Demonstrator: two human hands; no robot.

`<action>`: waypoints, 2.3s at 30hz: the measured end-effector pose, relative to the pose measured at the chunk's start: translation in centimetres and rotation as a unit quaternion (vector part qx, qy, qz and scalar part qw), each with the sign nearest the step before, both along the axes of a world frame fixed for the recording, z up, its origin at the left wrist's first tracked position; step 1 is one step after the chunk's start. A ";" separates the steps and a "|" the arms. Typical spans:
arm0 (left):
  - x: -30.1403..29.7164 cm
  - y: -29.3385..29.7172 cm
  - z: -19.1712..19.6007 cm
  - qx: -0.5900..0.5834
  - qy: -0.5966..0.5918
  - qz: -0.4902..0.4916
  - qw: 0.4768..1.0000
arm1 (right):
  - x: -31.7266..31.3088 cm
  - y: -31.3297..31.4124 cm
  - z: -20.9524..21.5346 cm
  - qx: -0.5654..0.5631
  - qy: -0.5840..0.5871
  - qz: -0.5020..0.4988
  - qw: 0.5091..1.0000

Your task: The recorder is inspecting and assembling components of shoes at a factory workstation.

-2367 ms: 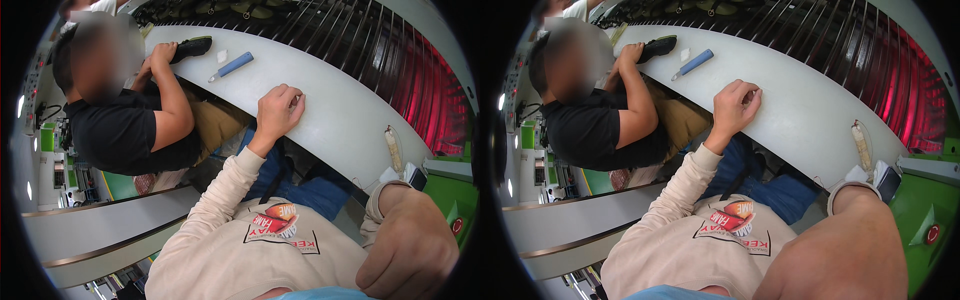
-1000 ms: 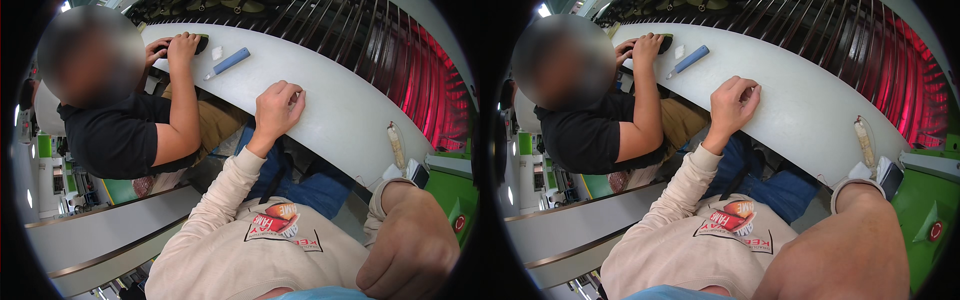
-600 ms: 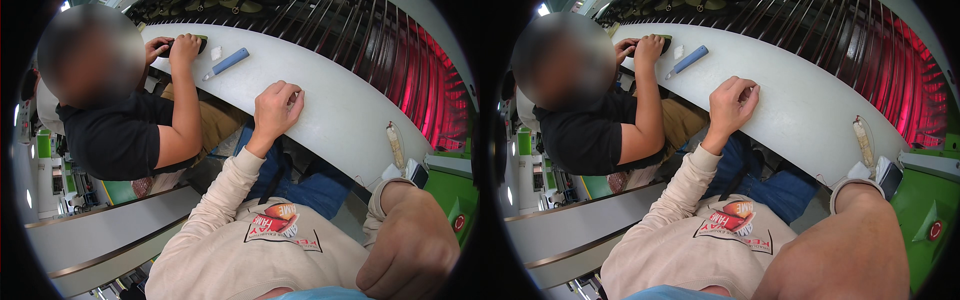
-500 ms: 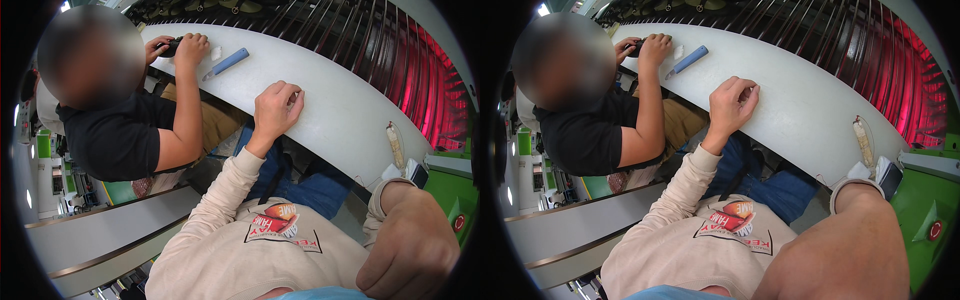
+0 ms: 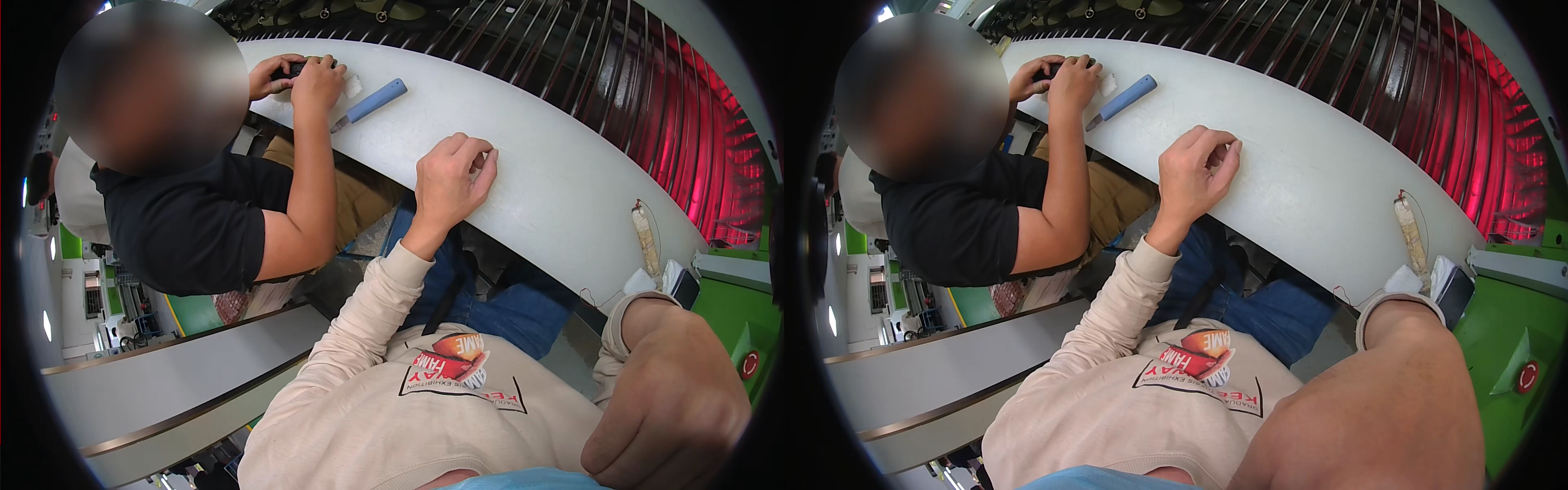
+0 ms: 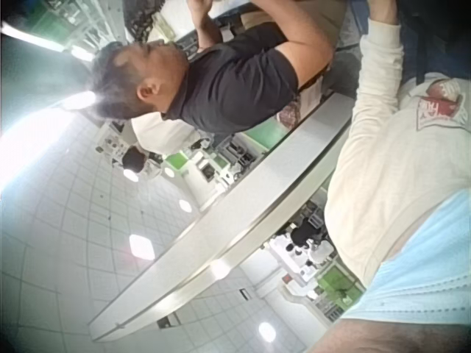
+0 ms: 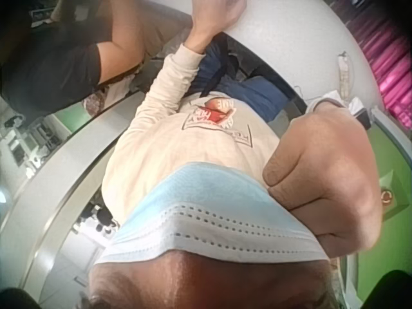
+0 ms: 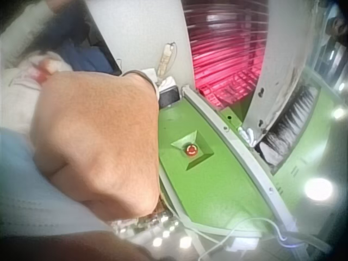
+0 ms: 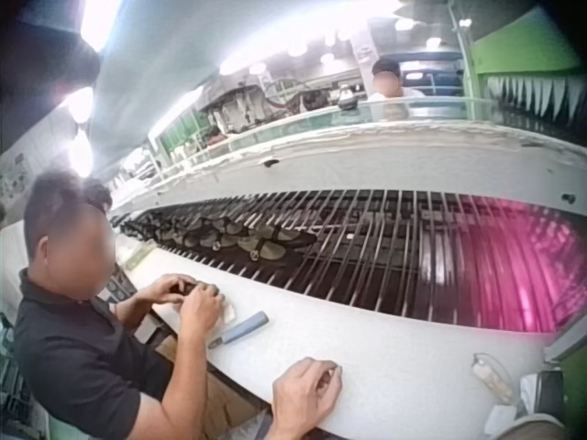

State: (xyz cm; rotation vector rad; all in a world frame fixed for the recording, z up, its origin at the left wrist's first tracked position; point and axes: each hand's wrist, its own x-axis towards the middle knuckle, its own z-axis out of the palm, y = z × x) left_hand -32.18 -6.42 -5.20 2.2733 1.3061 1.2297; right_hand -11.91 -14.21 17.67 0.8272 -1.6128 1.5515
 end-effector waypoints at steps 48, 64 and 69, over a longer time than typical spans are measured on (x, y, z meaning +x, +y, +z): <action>1.6 -0.2 -1.1 0.000 0.006 -0.003 1.000 | 2.9 -0.7 -1.9 0.025 -0.023 0.049 0.998; 1.7 -0.3 -1.5 -0.003 0.003 -0.002 1.000 | 2.1 -0.3 -1.4 0.011 -0.011 0.001 1.000; 1.9 -0.2 -1.6 -0.003 0.004 -0.002 1.000 | 2.3 -0.4 -1.5 0.008 -0.014 -0.006 1.000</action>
